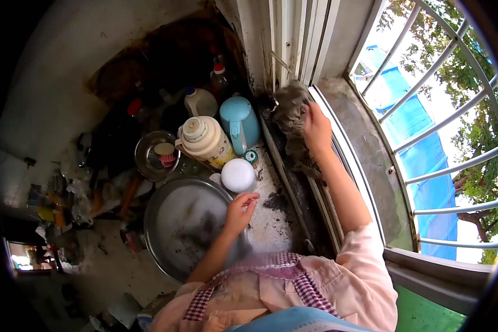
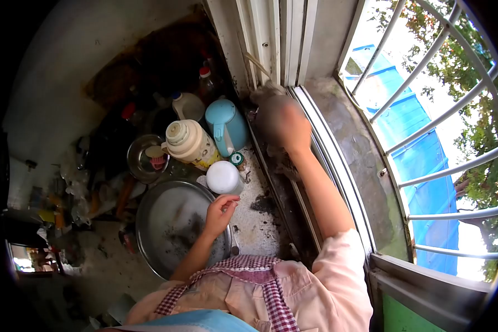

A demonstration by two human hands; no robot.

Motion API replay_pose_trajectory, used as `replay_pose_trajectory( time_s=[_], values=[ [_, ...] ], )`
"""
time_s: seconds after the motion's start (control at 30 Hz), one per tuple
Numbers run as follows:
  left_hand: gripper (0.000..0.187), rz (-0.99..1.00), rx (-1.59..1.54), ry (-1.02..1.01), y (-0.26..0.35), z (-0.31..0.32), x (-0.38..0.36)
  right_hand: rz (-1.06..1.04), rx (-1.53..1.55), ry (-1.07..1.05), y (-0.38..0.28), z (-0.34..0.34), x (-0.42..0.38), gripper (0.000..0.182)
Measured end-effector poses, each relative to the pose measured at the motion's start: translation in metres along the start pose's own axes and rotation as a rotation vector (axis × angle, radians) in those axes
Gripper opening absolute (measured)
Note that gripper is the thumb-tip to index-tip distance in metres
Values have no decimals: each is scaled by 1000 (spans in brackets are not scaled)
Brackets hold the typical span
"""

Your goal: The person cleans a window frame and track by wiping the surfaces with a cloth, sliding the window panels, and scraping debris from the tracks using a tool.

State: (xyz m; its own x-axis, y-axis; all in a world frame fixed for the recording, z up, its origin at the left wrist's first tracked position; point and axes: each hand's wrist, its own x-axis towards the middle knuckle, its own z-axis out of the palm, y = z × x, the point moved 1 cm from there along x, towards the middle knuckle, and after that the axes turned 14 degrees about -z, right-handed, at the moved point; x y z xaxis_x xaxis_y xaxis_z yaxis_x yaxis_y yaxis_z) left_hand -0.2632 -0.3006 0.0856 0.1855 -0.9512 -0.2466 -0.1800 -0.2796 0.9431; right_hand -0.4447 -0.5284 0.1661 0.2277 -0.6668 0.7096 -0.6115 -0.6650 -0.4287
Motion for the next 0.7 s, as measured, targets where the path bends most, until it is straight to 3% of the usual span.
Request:
replay_pose_trajectory(
  time_s=[0.1, 0.23, 0.3, 0.33, 0.37, 0.4, 0.47, 0.5, 0.57, 0.7],
  values=[
    [24, 54, 88, -6, 6, 2, 16, 30, 192, 138, -14, -51, -29, 12],
    [51, 206, 48, 0, 56, 28, 45, -46, 221, 227, -39, -102, -23, 19],
    [62, 196, -132, -109, 69, 52, 62, 26, 284, 146, -51, -102, -3, 21],
    [64, 168, -244, -183, 70, 64, 71, 84, 190, 1, -57, -98, 10, 20],
    [66, 139, -355, -256, 71, 74, 79, 138, 86, -74, -38, -70, 13, 16],
    [65, 189, -254, -219, 73, 80, 83, 76, 37, -97, -22, -43, 15, 18],
    [65, 117, -196, -131, 60, 86, 87, 167, -164, -454, -4, 1, 25, 23],
    [65, 83, -165, -85, 55, 87, 87, 161, -141, -498, 12, 29, 21, 23],
    [61, 63, -49, -29, 62, 73, 74, -51, -417, -613, 14, 62, 18, 22],
    [57, 42, 19, 34, 40, 52, 63, 215, -360, -616, 6, 102, 40, 19]
  ],
)
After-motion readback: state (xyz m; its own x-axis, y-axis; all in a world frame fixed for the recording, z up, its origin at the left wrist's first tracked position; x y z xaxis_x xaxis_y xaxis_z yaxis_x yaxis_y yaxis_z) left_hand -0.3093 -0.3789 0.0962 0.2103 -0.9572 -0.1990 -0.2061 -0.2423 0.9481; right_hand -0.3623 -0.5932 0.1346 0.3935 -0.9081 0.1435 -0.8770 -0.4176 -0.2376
